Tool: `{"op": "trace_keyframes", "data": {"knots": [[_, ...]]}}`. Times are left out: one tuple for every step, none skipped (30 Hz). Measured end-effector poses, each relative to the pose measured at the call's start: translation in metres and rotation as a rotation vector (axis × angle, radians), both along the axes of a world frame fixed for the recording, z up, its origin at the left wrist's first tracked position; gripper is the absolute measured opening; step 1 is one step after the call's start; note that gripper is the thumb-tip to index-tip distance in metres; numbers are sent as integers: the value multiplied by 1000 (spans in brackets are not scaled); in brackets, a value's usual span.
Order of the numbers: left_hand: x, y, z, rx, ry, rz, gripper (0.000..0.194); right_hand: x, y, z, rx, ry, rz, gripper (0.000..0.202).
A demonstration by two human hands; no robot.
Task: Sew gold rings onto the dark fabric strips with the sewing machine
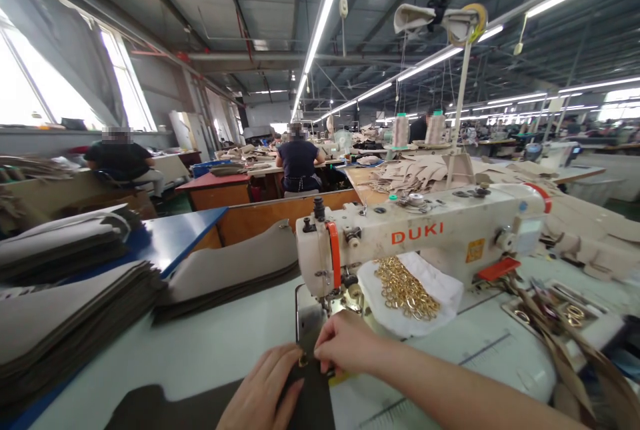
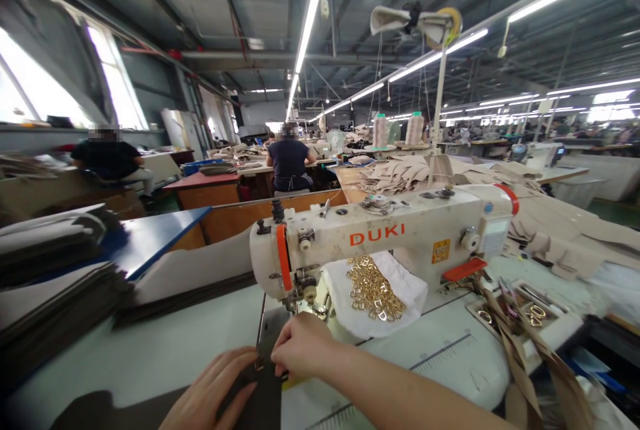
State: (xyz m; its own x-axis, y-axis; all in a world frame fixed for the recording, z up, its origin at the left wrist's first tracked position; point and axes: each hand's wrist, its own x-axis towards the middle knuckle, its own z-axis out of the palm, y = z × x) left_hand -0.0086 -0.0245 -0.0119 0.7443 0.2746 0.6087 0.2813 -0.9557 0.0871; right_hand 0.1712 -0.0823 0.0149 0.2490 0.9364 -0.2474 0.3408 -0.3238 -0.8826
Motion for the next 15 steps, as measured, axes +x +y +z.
{"op": "trace_keyframes", "data": {"knots": [[5,0,2,-8,-4,-19,17,1,1,4,-31,10,17,20],[10,0,4,-20,-9,-40,13,1,2,8,-62,22,34,21],[15,0,6,-30,-14,-61,15,2,3,10,-91,34,50,22],[20,0,7,-33,-22,-79,18,4,4,12,-115,42,62,23],[24,0,7,-28,-30,-90,21,5,5,13,-134,45,72,23],[27,0,7,-21,-32,-97,23,5,6,14,-148,40,80,23],[29,1,6,-12,-30,-102,23,6,7,14,-159,31,85,23],[30,1,5,-3,-30,-103,23,7,8,13,-168,18,92,22],[31,1,5,5,-31,-104,22,7,9,12,-175,3,101,22],[32,2,5,10,-30,-104,22,8,10,12,-179,-17,109,21],[32,2,5,14,-27,-103,22,8,11,12,-179,-39,119,21],[32,2,6,20,-26,-101,22,9,11,12,-175,-65,129,20],[33,2,6,27,-23,-99,21,9,11,12,-167,-97,137,19],[33,2,7,32,-15,-98,22,10,10,12,-153,-136,142,17],[34,1,8,35,-6,-95,22,10,8,12,-132,-184,145,15]]}}
